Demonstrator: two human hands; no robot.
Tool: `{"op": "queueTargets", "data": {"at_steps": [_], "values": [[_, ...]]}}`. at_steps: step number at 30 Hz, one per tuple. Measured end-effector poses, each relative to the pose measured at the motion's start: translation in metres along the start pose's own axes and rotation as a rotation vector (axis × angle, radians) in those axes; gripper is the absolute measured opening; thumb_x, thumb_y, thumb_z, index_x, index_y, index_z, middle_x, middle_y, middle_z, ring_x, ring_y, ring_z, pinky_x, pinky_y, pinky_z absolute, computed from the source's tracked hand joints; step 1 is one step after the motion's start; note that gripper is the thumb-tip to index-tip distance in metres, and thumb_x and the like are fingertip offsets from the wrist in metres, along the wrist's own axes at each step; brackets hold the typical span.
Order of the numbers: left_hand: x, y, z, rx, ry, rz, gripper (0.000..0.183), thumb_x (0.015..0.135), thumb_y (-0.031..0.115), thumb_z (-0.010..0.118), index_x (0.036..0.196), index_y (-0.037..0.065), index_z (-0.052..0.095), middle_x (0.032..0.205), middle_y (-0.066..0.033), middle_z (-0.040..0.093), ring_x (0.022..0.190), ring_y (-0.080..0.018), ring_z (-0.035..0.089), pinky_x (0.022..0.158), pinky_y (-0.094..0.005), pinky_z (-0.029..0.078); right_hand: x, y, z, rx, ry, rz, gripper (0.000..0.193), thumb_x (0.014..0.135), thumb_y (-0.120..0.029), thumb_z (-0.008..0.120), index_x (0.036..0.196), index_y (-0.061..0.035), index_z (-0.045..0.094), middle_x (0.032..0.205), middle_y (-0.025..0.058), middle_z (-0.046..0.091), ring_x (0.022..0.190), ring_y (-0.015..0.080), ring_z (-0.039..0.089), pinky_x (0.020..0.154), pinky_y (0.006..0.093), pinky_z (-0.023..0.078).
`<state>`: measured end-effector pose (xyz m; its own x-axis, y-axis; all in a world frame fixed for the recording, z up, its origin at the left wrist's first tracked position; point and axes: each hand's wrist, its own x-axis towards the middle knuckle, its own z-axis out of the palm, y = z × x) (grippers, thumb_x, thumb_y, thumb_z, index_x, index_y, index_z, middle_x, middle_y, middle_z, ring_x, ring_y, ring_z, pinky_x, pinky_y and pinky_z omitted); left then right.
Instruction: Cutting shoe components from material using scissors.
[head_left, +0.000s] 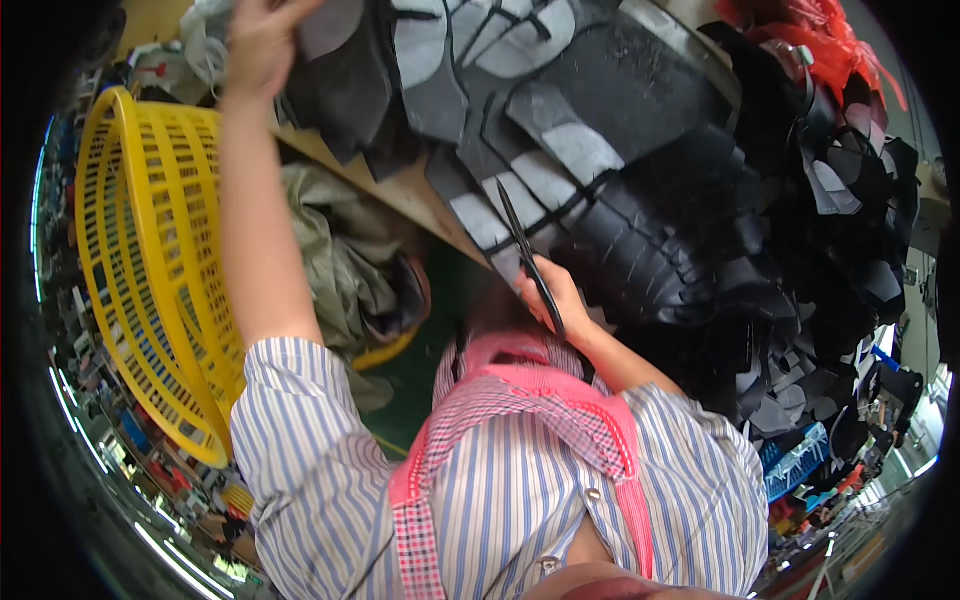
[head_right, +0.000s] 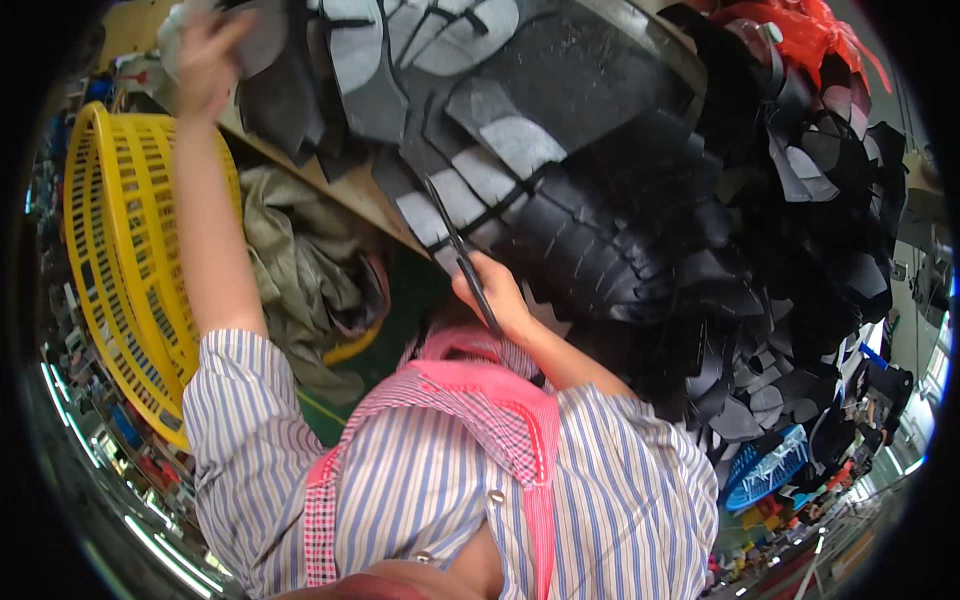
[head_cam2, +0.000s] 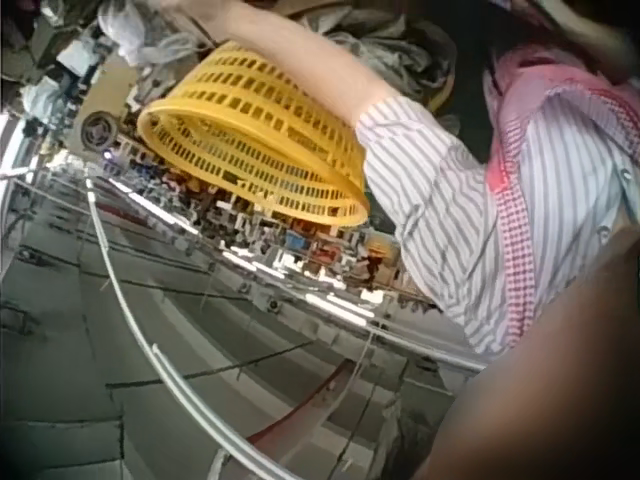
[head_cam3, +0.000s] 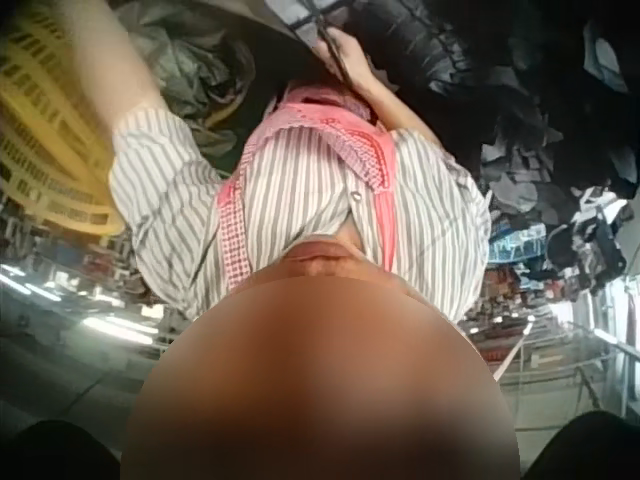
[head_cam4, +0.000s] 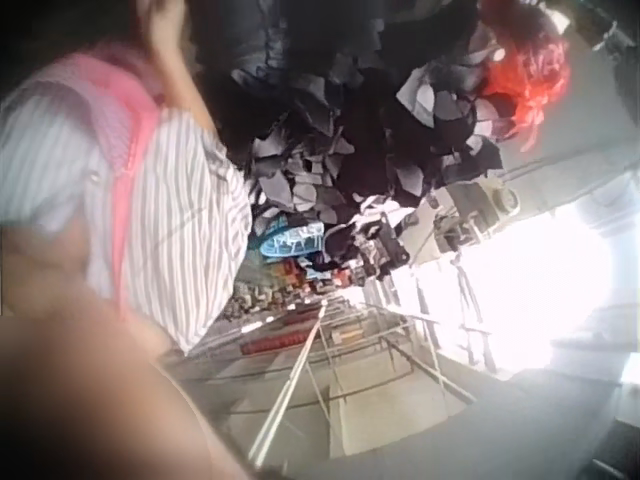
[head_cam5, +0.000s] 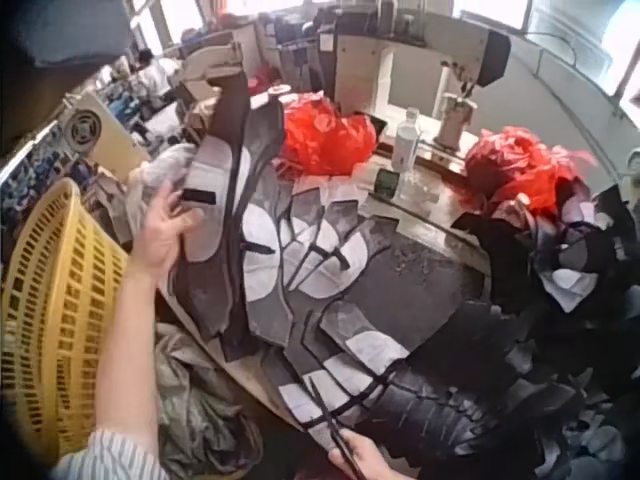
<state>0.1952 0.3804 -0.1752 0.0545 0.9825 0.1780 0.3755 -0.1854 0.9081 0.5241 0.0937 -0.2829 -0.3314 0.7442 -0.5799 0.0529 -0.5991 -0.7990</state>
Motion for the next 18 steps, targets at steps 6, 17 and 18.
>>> {"op": "queueTargets", "data": {"at_steps": [6, 17, 18], "values": [[0.009, -0.033, 0.088, 0.594, 0.294, 0.343, 0.036, 0.078, 0.031, 0.056, 0.107, 0.011, 0.055, 0.108, -0.0116, 0.051, 0.102, -0.0261, 0.046, 0.087, -0.032, 0.035, -0.001, 0.008, -0.009, 0.212, 0.07, -0.071, 0.043, 0.072, -0.045, 0.059, 0.08, -0.0049, 0.045, 0.052, -0.0041, 0.038, 0.04, 0.004, 0.035, 0.036, 0.0169, 0.026], [-0.282, -0.024, 0.228, 0.011, 0.235, -0.637, 0.082, 0.064, 0.032, 0.07, 0.122, -0.007, 0.026, 0.111, -0.0189, 0.043, 0.097, -0.0247, 0.046, 0.085, -0.0316, 0.036, -0.025, 0.016, -0.04, 0.256, -0.036, -0.039, 0.044, 0.072, -0.044, 0.06, 0.081, -0.003, 0.047, 0.051, -0.0042, 0.04, 0.038, 0.0029, 0.035, 0.035, 0.0169, 0.025], [-0.276, 0.0, 0.243, -0.081, 0.278, -0.614, 0.086, 0.063, 0.029, 0.071, 0.123, -0.009, 0.023, 0.114, -0.0206, 0.041, 0.102, -0.027, 0.044, 0.089, -0.0306, 0.032, -0.027, 0.021, -0.044, 0.229, -0.033, -0.016, 0.044, 0.072, -0.044, 0.059, 0.081, -0.0027, 0.047, 0.051, -0.0041, 0.041, 0.038, 0.0031, 0.035, 0.035, 0.0169, 0.025]]}}
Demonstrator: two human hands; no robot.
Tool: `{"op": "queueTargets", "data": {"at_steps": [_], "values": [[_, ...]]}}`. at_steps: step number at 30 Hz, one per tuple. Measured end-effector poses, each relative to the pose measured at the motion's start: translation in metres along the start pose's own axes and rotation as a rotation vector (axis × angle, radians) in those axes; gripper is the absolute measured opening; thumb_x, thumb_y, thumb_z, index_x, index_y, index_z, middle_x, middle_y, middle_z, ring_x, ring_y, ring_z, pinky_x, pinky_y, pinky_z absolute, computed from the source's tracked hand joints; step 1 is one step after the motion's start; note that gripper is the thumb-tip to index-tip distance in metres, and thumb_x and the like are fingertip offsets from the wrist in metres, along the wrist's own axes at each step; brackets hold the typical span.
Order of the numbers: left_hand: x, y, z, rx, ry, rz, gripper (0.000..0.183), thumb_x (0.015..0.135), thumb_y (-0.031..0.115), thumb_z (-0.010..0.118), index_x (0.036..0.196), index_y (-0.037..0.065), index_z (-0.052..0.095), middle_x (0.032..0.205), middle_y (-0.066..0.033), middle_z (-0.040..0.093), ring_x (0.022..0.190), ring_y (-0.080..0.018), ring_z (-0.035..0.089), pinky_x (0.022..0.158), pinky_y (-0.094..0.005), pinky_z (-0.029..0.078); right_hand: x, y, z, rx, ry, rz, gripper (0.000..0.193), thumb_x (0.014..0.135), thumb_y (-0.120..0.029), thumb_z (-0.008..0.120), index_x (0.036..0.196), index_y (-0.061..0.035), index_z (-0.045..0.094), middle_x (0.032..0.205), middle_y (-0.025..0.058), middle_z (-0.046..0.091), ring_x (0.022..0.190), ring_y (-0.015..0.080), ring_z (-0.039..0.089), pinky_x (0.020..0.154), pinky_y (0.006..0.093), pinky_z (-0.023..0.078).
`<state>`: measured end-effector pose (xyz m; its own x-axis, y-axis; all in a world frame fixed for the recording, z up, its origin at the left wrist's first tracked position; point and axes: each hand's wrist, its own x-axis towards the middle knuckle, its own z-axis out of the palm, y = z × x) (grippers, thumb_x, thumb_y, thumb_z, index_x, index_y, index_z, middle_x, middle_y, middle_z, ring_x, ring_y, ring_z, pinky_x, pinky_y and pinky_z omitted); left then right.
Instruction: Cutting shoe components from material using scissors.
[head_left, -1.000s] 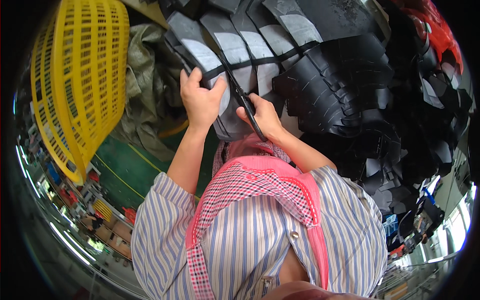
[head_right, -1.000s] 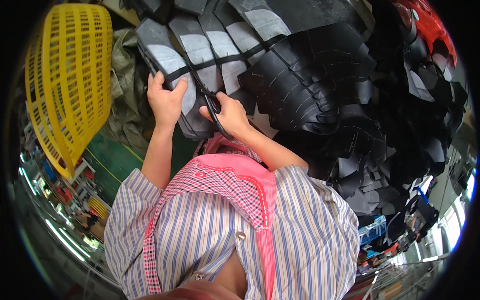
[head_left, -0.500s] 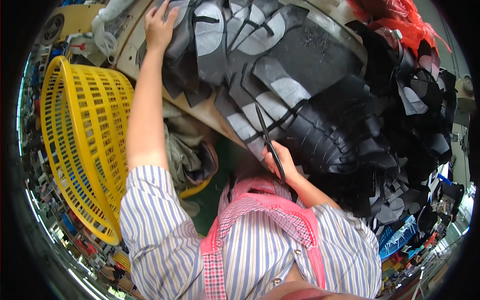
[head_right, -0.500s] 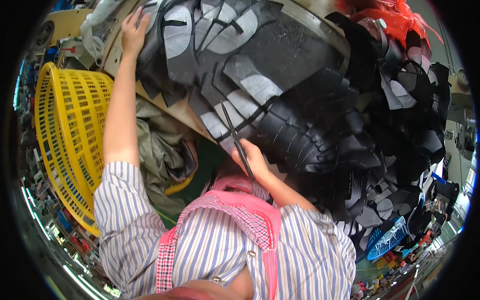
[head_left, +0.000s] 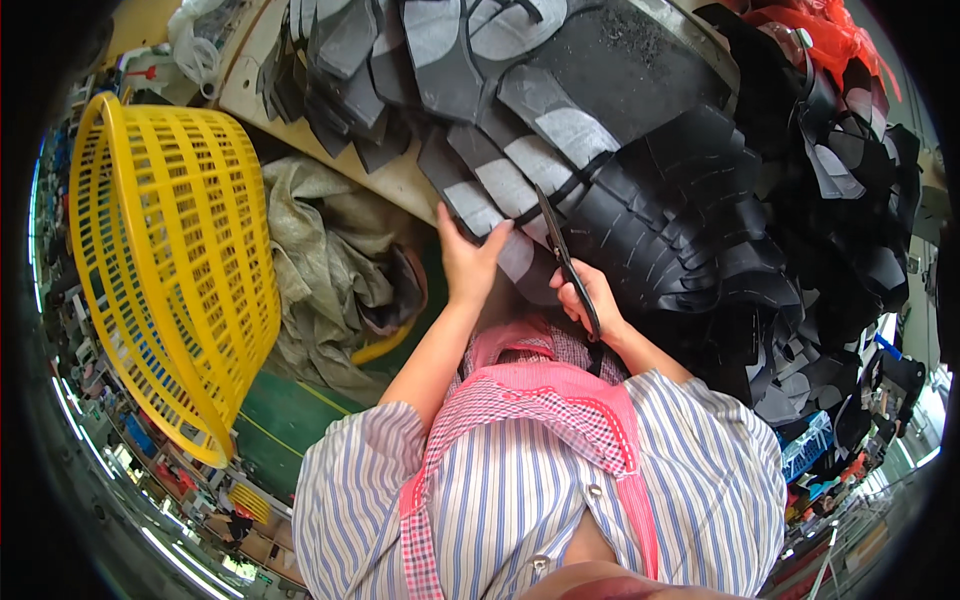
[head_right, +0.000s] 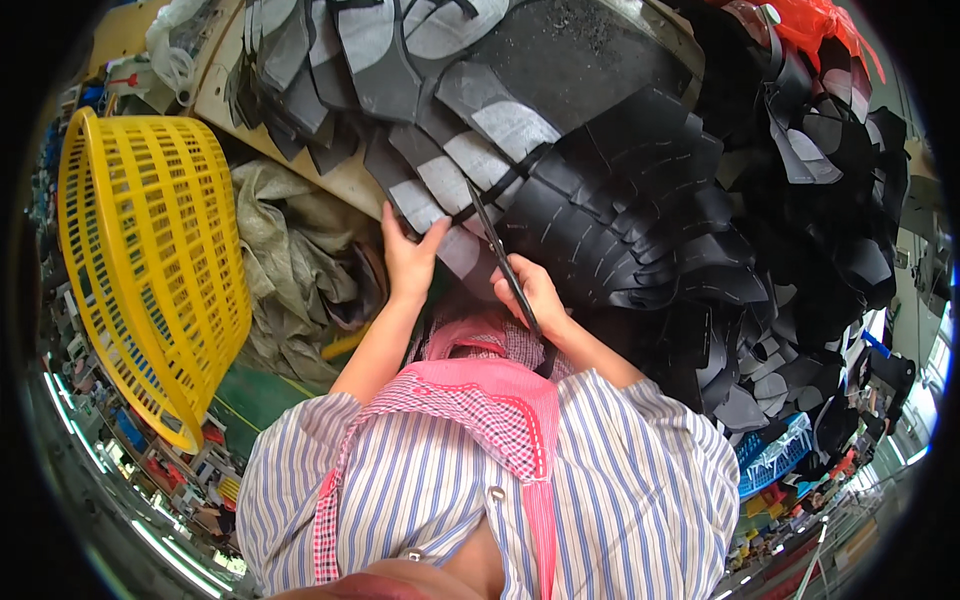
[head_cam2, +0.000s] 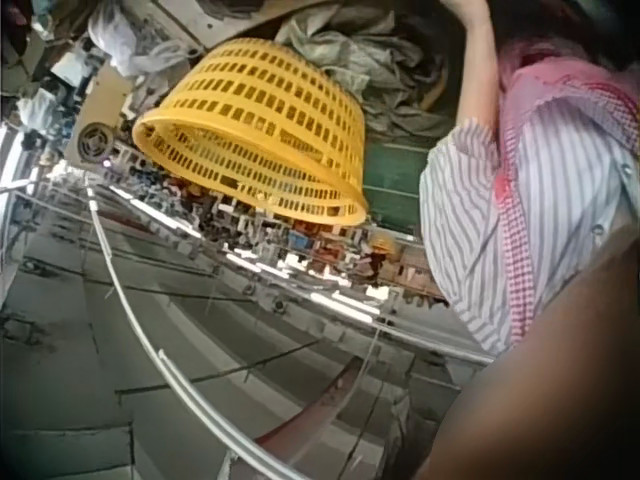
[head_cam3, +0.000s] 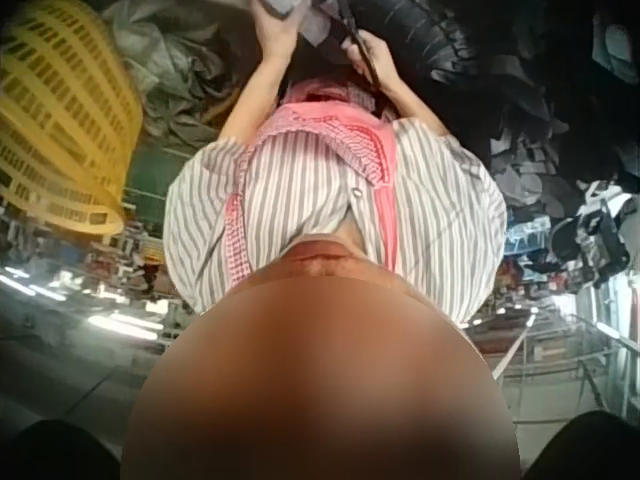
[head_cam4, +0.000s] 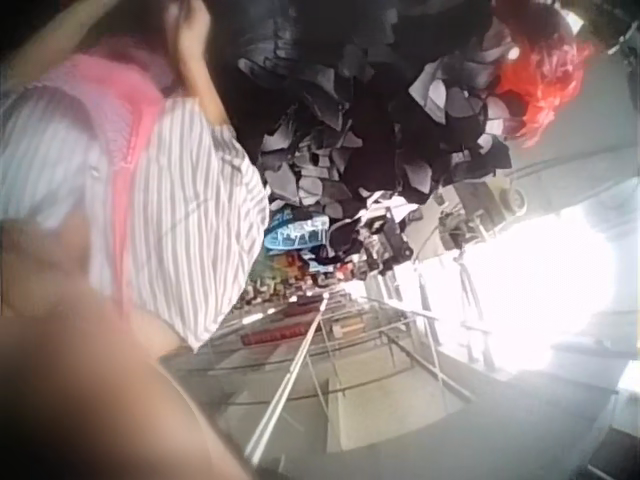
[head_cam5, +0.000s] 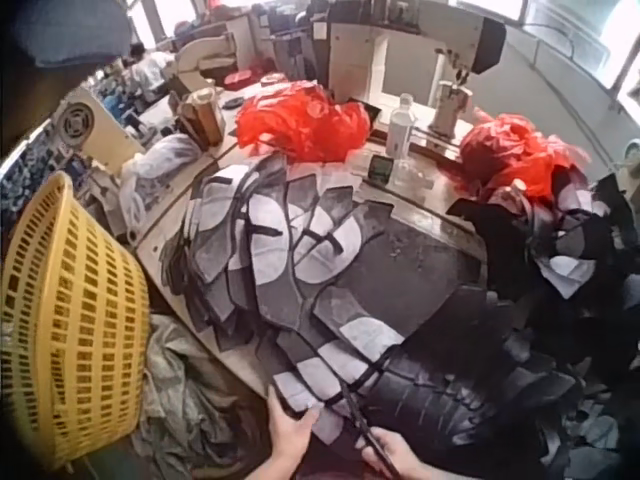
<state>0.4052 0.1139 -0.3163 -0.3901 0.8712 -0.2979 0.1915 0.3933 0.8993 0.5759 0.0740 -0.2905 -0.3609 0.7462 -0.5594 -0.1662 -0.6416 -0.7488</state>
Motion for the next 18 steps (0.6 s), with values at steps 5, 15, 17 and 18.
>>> {"op": "queueTargets", "data": {"at_steps": [5, 15, 17, 18], "values": [[-0.018, -0.007, 0.013, -0.092, 0.074, 0.022, 0.071, 0.061, 0.012, 0.07, 0.116, -0.005, 0.03, 0.108, -0.0196, 0.045, 0.1, -0.0285, 0.045, 0.087, -0.033, 0.034, -0.011, 0.01, -0.008, 0.034, -0.035, 0.023, 0.038, 0.074, -0.038, 0.058, 0.08, -0.0022, 0.048, 0.054, -0.0025, 0.043, 0.039, 0.0036, 0.037, 0.036, 0.0173, 0.027], [-0.018, -0.049, -0.062, 0.208, 0.213, 0.108, 0.092, 0.065, 0.021, 0.069, 0.129, -0.003, 0.007, 0.123, -0.0242, 0.034, 0.11, -0.0316, 0.039, 0.09, -0.0333, 0.032, 0.003, 0.048, 0.017, -0.148, -0.107, 0.164, 0.031, 0.078, -0.034, 0.055, 0.072, -0.0053, 0.045, 0.052, -0.0042, 0.037, 0.04, 0.0028, 0.033, 0.035, 0.019, 0.024], [-0.024, -0.067, -0.068, 0.068, 0.067, 0.27, 0.093, 0.066, 0.012, 0.065, 0.13, 0.001, -0.002, 0.13, -0.0225, 0.02, 0.115, -0.0315, 0.033, 0.093, -0.0327, 0.029, -0.001, 0.052, 0.022, -0.091, -0.13, 0.168, 0.033, 0.078, -0.036, 0.055, 0.072, -0.0056, 0.044, 0.052, -0.0045, 0.036, 0.039, 0.0025, 0.031, 0.034, 0.0187, 0.023], [-0.029, -0.076, -0.071, 0.027, 0.039, 0.287, 0.092, 0.067, 0.008, 0.062, 0.131, 0.004, -0.004, 0.132, -0.022, 0.016, 0.116, -0.0316, 0.031, 0.092, -0.0328, 0.03, -0.002, 0.056, 0.021, -0.167, -0.2, 0.207, 0.034, 0.078, -0.037, 0.054, 0.074, -0.0054, 0.045, 0.053, -0.0047, 0.036, 0.04, 0.0025, 0.031, 0.035, 0.0184, 0.024]]}}
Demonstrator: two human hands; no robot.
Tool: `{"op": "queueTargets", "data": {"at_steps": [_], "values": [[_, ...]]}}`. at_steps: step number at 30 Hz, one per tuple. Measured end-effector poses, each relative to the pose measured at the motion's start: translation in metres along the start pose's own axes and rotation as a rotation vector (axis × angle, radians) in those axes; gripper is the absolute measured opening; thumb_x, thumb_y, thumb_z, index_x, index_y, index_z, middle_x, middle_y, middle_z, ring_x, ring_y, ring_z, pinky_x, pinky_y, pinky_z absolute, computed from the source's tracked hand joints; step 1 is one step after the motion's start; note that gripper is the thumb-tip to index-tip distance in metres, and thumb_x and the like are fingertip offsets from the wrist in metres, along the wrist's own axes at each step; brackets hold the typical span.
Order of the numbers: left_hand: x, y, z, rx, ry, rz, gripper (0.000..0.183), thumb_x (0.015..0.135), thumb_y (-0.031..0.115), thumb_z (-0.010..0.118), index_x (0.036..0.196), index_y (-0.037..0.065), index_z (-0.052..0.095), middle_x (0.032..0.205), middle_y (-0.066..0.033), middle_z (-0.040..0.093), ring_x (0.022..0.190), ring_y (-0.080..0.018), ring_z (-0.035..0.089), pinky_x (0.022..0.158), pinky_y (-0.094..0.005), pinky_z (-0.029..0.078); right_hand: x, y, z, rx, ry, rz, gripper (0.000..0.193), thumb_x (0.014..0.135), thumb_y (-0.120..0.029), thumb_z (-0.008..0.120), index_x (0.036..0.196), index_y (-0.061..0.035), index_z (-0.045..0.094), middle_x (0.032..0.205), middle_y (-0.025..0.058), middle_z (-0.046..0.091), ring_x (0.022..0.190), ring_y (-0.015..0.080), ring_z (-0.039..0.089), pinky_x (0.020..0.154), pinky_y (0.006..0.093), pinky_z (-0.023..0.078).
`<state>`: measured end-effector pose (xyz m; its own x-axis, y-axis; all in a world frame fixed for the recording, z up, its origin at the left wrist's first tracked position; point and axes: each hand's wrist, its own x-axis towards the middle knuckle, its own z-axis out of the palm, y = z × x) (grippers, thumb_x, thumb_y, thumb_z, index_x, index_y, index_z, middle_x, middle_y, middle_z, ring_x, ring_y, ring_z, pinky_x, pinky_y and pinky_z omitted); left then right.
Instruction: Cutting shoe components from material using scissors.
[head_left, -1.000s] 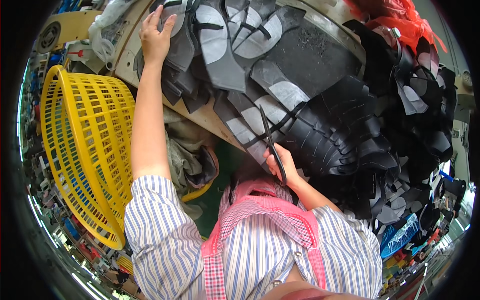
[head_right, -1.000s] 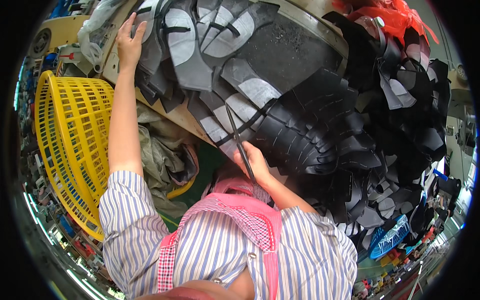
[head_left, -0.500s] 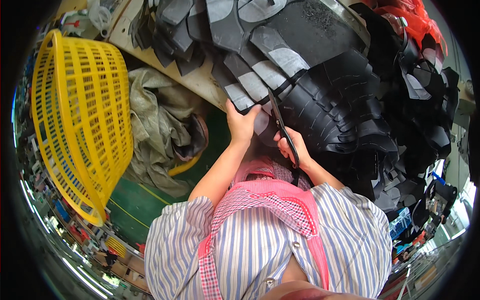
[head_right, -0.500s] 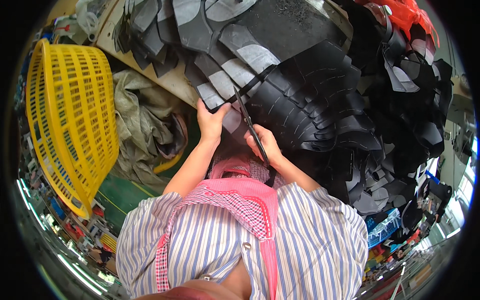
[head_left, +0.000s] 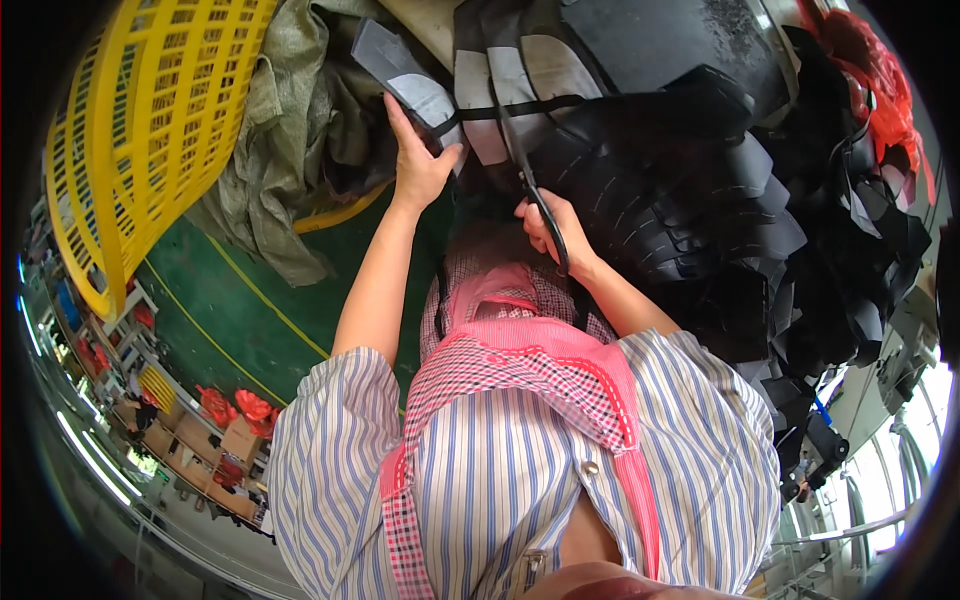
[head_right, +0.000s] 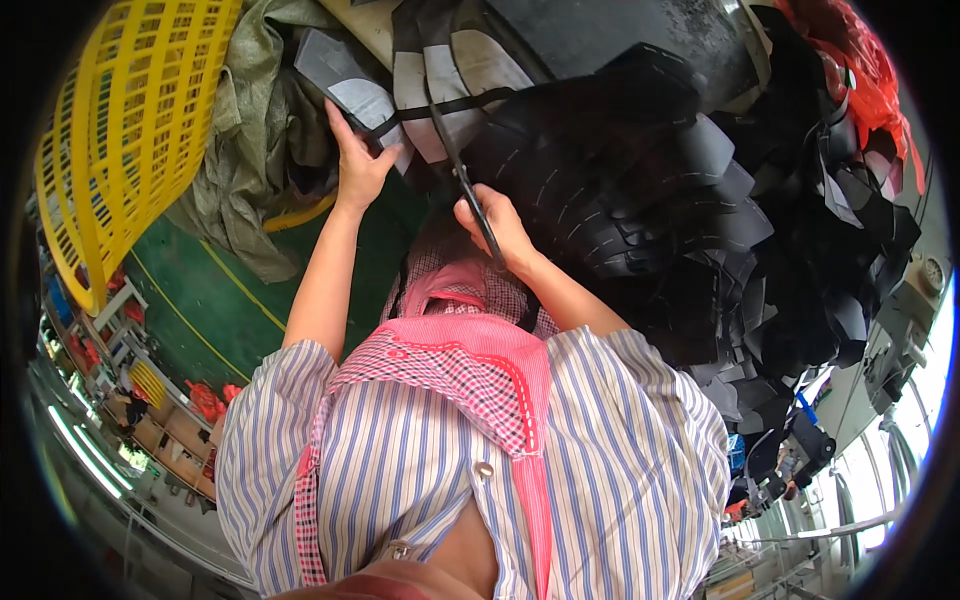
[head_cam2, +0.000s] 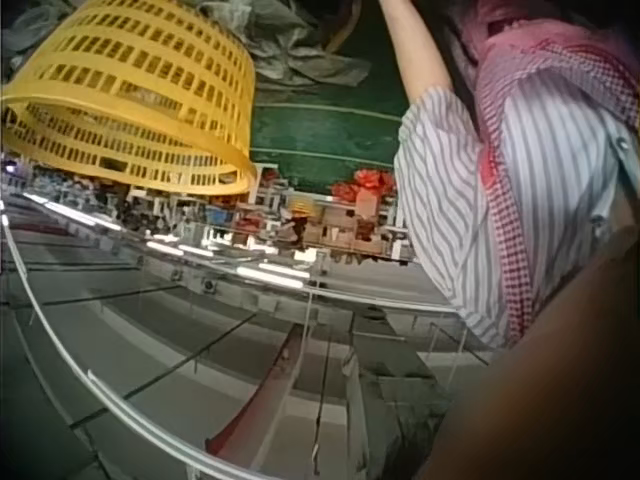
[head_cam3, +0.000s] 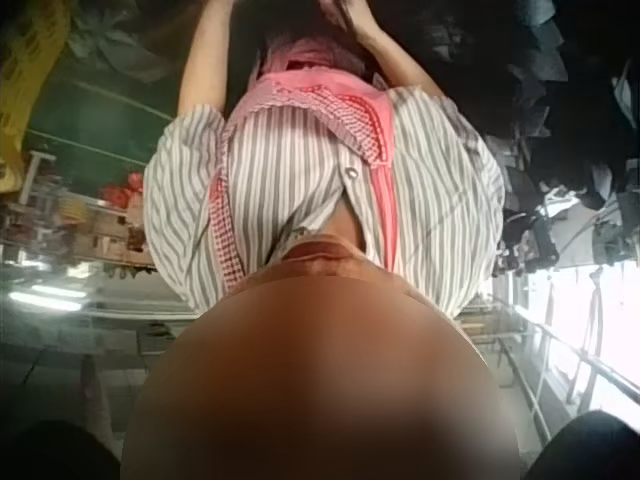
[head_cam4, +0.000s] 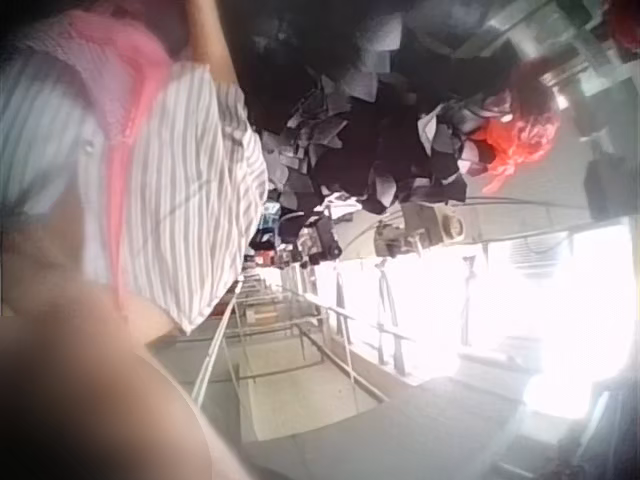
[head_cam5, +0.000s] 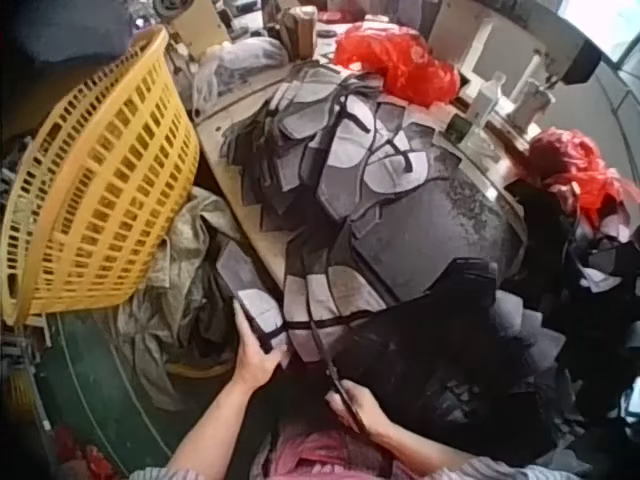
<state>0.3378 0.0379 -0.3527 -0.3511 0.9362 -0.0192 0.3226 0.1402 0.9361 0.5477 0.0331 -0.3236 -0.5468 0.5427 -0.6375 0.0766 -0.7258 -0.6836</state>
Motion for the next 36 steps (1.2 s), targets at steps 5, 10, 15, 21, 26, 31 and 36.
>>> {"op": "queueTargets", "data": {"at_steps": [5, 10, 15, 21, 26, 31, 36], "values": [[0.004, 0.03, -0.02, 0.208, 0.082, 0.193, 0.056, 0.066, -0.008, 0.048, 0.119, 0.008, 0.04, 0.109, -0.0136, 0.051, 0.098, -0.0297, 0.051, 0.082, -0.0304, 0.04, 0.013, 0.012, 0.021, -0.09, -0.16, 0.089, 0.044, 0.079, -0.046, 0.048, 0.085, -0.0027, 0.047, 0.056, -0.0049, 0.036, 0.043, 0.0045, 0.031, 0.039, 0.0195, 0.028], [0.006, 0.029, -0.029, 0.338, 0.04, 0.211, 0.04, 0.063, -0.009, 0.044, 0.1, 0.004, 0.05, 0.089, -0.0136, 0.055, 0.083, -0.032, 0.054, 0.07, -0.0348, 0.044, 0.03, 0.015, 0.063, 0.062, -0.055, 0.091, 0.05, 0.079, -0.05, 0.046, 0.085, -0.0014, 0.047, 0.059, -0.0026, 0.038, 0.047, 0.0046, 0.034, 0.042, 0.0193, 0.03], [0.008, 0.041, -0.036, 0.28, 0.061, 0.119, 0.039, 0.065, -0.001, 0.051, 0.102, 0.005, 0.042, 0.087, -0.0093, 0.055, 0.061, -0.0251, 0.054, 0.057, -0.0301, 0.042, 0.03, 0.014, 0.085, -0.098, 0.004, 0.049, 0.052, 0.079, -0.052, 0.045, 0.091, -0.0016, 0.046, 0.064, -0.0024, 0.039, 0.054, 0.0065, 0.037, 0.048, 0.0193, 0.034], [0.01, 0.053, -0.041, 0.232, 0.043, 0.169, 0.03, 0.066, -0.001, 0.049, 0.096, 0.006, 0.046, 0.082, -0.0078, 0.055, 0.057, -0.0225, 0.052, 0.052, -0.0296, 0.041, 0.028, -0.008, 0.109, -0.574, 0.358, 0.001, 0.05, 0.071, -0.046, 0.055, 0.079, 0.0015, 0.045, 0.069, 0.0221, 0.054, 0.071, 0.0379, 0.054, 0.062, 0.0416, 0.04], [0.031, 0.043, -0.055, 0.368, 0.052, 0.202, 0.011, 0.068, 0.002, 0.048, 0.073, 0.004, 0.058, 0.069, -0.0136, 0.052, 0.064, -0.0296, 0.052, 0.058, -0.0358, 0.042, 0.03, -0.001, 0.097, -0.427, 0.423, -0.012, 0.042, 0.07, -0.039, 0.059, 0.069, 0.0014, 0.048, 0.054, 0.0159, 0.047, 0.052, 0.0241, 0.05, 0.052, 0.0343, 0.039], [0.038, -0.001, -0.033, 0.329, -0.224, 0.027, 0.042, 0.07, 0.039, 0.058, 0.084, 0.0, 0.058, 0.081, -0.0182, 0.051, 0.082, -0.0325, 0.05, 0.073, -0.0361, 0.04, 0.009, 0.021, 0.078, -0.324, 0.364, -0.062, 0.039, 0.073, -0.037, 0.057, 0.072, 0.0013, 0.048, 0.055, 0.0128, 0.045, 0.052, 0.0174, 0.044, 0.052, 0.0311, 0.038], [0.025, 0.017, -0.013, 0.313, -0.075, 0.115, 0.031, 0.061, 0.022, 0.068, 0.072, -0.002, 0.051, 0.071, -0.015, 0.048, 0.066, -0.0326, 0.05, 0.056, -0.0373, 0.041, 0.013, 0.031, 0.051, -0.281, 0.32, -0.018, 0.044, 0.075, -0.043, 0.052, 0.075, 0.0011, 0.046, 0.054, 0.0074, 0.042, 0.054, 0.0166, 0.044, 0.053, 0.0308, 0.038]]}}
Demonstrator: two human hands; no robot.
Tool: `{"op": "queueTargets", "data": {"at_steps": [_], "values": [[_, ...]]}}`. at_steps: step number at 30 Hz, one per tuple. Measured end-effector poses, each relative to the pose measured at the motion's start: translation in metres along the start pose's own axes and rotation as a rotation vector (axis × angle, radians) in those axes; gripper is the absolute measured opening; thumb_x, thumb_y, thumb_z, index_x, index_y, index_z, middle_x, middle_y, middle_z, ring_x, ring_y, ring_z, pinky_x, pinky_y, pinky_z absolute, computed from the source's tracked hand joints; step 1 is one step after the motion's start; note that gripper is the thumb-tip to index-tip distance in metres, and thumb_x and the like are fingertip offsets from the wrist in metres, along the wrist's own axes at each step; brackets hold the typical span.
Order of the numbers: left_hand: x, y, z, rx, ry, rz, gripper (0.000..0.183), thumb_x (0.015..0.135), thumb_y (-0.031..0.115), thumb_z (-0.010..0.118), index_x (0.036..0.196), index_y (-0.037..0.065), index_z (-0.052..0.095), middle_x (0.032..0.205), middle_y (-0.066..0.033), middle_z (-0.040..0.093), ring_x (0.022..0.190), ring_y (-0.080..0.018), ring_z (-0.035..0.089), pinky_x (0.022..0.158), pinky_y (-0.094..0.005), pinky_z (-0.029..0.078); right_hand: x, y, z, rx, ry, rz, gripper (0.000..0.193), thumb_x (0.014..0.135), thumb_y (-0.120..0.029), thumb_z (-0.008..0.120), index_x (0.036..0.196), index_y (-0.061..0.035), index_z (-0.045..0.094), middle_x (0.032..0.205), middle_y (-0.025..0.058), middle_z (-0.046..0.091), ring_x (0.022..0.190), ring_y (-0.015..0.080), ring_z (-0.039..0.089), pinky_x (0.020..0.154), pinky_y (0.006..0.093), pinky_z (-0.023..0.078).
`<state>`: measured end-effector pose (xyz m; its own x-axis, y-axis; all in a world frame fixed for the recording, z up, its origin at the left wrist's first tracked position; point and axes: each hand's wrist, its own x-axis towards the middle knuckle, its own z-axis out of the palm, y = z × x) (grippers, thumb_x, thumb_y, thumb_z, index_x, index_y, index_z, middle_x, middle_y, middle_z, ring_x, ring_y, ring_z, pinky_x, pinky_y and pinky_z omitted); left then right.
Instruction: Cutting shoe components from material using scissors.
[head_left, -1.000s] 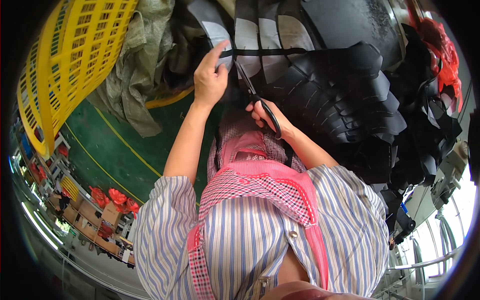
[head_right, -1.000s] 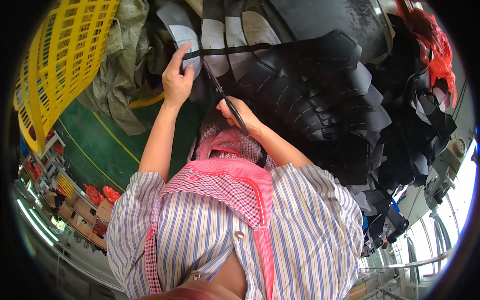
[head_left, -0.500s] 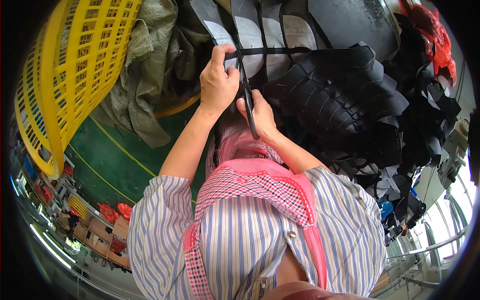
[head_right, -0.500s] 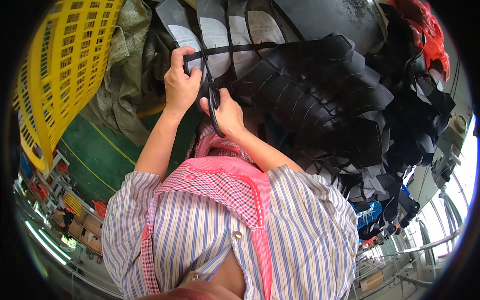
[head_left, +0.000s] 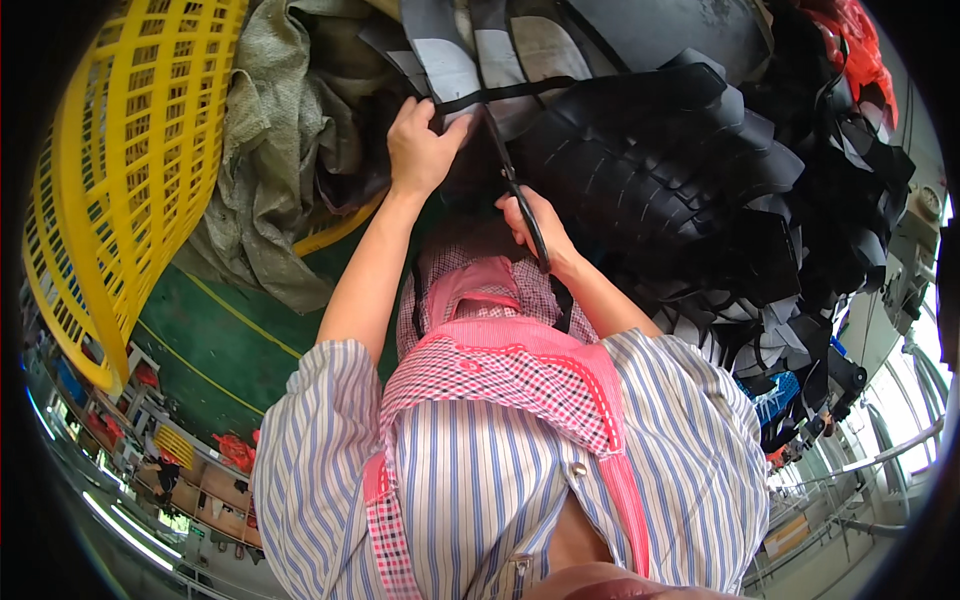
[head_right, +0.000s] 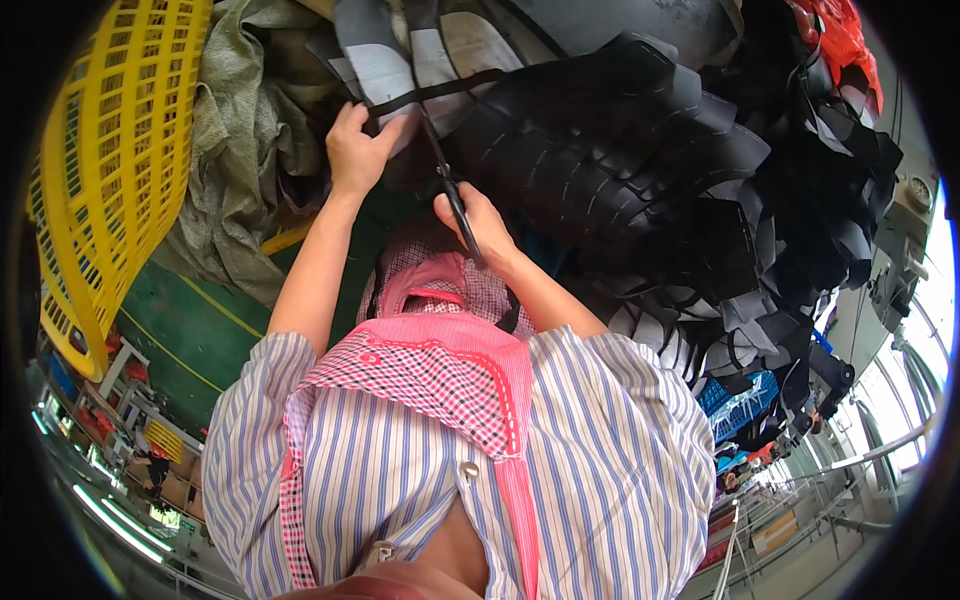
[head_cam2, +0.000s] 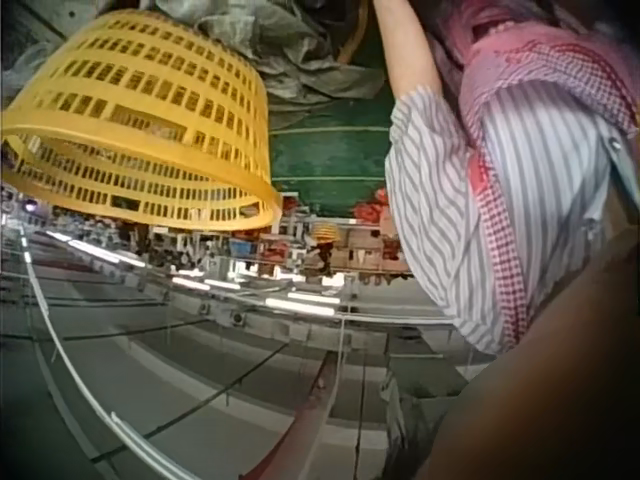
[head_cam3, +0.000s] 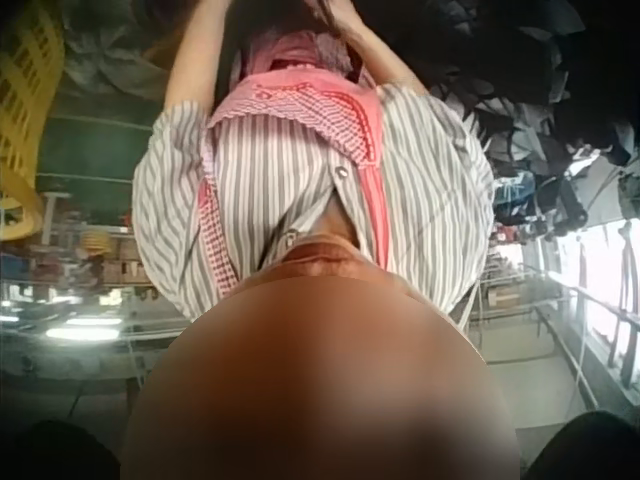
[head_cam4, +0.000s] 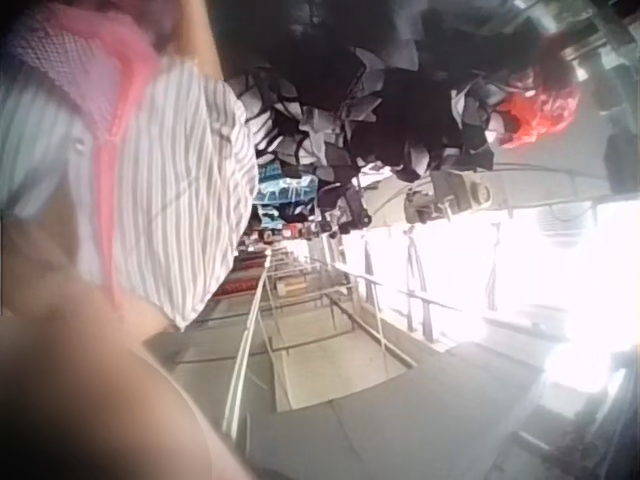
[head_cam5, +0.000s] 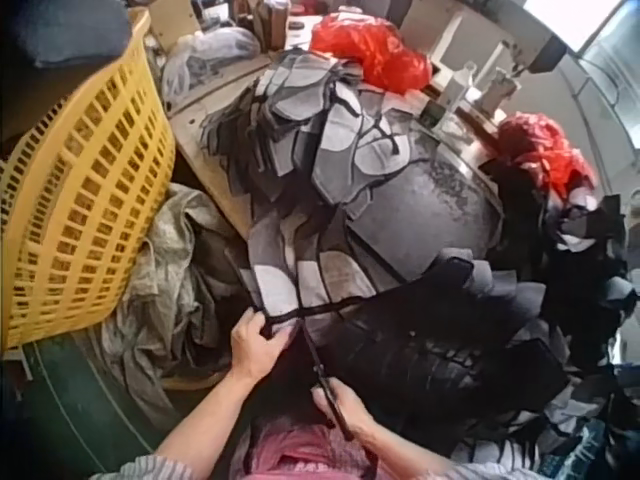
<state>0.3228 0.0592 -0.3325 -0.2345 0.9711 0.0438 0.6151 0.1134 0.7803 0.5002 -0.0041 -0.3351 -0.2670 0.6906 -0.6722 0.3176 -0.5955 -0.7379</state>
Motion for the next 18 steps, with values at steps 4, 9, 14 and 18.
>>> {"op": "queueTargets", "data": {"at_steps": [4, 9, 14, 18], "values": [[-0.005, 0.018, -0.008, 0.131, 0.117, 0.199, 0.021, 0.063, 0.007, 0.061, 0.077, -0.001, 0.047, 0.067, -0.0152, 0.046, 0.062, -0.0335, 0.049, 0.053, -0.0395, 0.04, 0.003, -0.024, 0.008, 0.101, -0.06, -0.068, 0.051, 0.074, -0.052, 0.05, 0.074, -0.002, 0.044, 0.053, 0.0006, 0.041, 0.046, 0.0093, 0.041, 0.042, 0.0241, 0.033], [-0.002, 0.031, -0.02, -0.033, 0.154, 0.087, 0.059, 0.07, 0.0, 0.053, 0.123, 0.006, 0.026, 0.102, -0.0172, 0.053, 0.088, -0.0339, 0.054, 0.075, -0.0376, 0.043, -0.007, -0.049, 0.017, 0.179, -0.058, 0.023, 0.047, 0.075, -0.048, 0.054, 0.066, -0.0029, 0.046, 0.05, -0.0021, 0.039, 0.043, 0.0055, 0.038, 0.038, 0.0221, 0.03], [0.021, -0.003, -0.011, 0.164, -0.135, 0.049, 0.017, 0.076, 0.02, 0.053, 0.086, 0.009, 0.061, 0.084, -0.0168, 0.048, 0.071, -0.0285, 0.049, 0.063, -0.0337, 0.04, -0.019, -0.02, 0.006, 0.202, -0.011, -0.12, 0.044, 0.079, -0.046, 0.05, 0.078, -0.0025, 0.047, 0.052, -0.0025, 0.038, 0.039, 0.0044, 0.033, 0.036, 0.0173, 0.028], [0.004, 0.006, 0.023, 0.076, -0.082, 0.116, 0.023, 0.064, 0.021, 0.064, 0.074, 0.002, 0.056, 0.076, -0.0175, 0.047, 0.067, -0.0318, 0.049, 0.059, -0.0377, 0.041, -0.027, -0.029, -0.007, 0.318, -0.061, 0.096, 0.043, 0.081, -0.045, 0.046, 0.084, -0.002, 0.046, 0.057, -0.0028, 0.038, 0.046, 0.0042, 0.034, 0.042, 0.0165, 0.029]]}}
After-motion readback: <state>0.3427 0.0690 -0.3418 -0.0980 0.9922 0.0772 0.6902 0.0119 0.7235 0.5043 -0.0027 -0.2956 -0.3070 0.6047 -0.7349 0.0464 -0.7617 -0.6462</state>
